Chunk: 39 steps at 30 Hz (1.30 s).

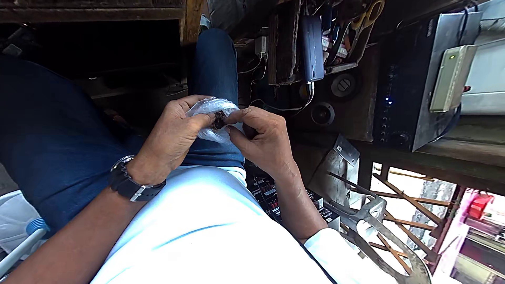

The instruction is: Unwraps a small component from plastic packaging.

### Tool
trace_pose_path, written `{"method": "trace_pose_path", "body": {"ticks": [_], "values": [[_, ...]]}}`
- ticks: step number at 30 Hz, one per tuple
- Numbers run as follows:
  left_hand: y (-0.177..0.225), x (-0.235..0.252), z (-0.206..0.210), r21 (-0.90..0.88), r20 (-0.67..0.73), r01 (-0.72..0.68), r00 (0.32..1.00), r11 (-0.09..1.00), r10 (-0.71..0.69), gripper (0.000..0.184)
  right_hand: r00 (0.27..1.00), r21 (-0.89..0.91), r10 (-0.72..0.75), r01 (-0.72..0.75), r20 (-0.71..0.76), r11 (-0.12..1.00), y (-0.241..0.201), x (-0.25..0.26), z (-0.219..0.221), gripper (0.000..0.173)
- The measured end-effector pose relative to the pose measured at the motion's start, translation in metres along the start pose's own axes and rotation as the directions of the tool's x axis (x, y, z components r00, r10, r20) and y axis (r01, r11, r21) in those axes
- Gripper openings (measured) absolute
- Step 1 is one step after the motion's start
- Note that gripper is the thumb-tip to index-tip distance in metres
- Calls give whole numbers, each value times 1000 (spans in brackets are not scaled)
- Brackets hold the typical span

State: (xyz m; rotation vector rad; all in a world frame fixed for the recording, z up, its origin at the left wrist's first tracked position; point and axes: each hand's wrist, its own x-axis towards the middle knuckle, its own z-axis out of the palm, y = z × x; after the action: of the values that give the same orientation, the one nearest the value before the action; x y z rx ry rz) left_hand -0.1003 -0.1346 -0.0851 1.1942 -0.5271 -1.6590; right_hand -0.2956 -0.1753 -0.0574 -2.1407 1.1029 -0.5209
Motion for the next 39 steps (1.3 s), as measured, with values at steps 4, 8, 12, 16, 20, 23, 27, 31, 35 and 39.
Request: {"method": "trace_pose_path", "body": {"ticks": [4,8,12,16,20,23,27,31,35,39], "values": [[1,-12,-1,1,40,6,999,1000,-6,24,998,32,33,-34,45,999,0,-3,-3,15],[-1,-24,-5,1,104,-23,994,1000,23,21,998,3,-3,3,-59,1000,-1,0,1,13],[-2,-24,-5,22,119,-27,993,999,24,20,994,-124,-40,28,-101,992,-4,3,7,12],[0,-20,0,50,86,-20,996,999,15,18,995,-165,-51,37,-83,986,-9,7,10,13],[0,-20,0,42,76,-18,997,999,15,18,997,-220,-55,40,-63,975,-10,8,11,13],[-2,-24,-4,36,105,-35,994,999,31,19,996,-239,-76,62,-50,969,-8,8,12,13],[-3,-23,-5,22,104,-31,994,999,29,20,994,-226,-106,103,-3,969,-4,10,11,12],[-2,-17,-2,53,79,4,997,999,-8,22,994,-308,-107,114,39,944,-6,9,12,14],[-1,-14,-1,74,59,24,998,997,-28,22,994,-311,-103,112,46,944,-7,10,14,12],[5,-2,0,-11,34,75,997,997,-74,25,998,137,-53,50,23,989,2,15,8,14]]}}
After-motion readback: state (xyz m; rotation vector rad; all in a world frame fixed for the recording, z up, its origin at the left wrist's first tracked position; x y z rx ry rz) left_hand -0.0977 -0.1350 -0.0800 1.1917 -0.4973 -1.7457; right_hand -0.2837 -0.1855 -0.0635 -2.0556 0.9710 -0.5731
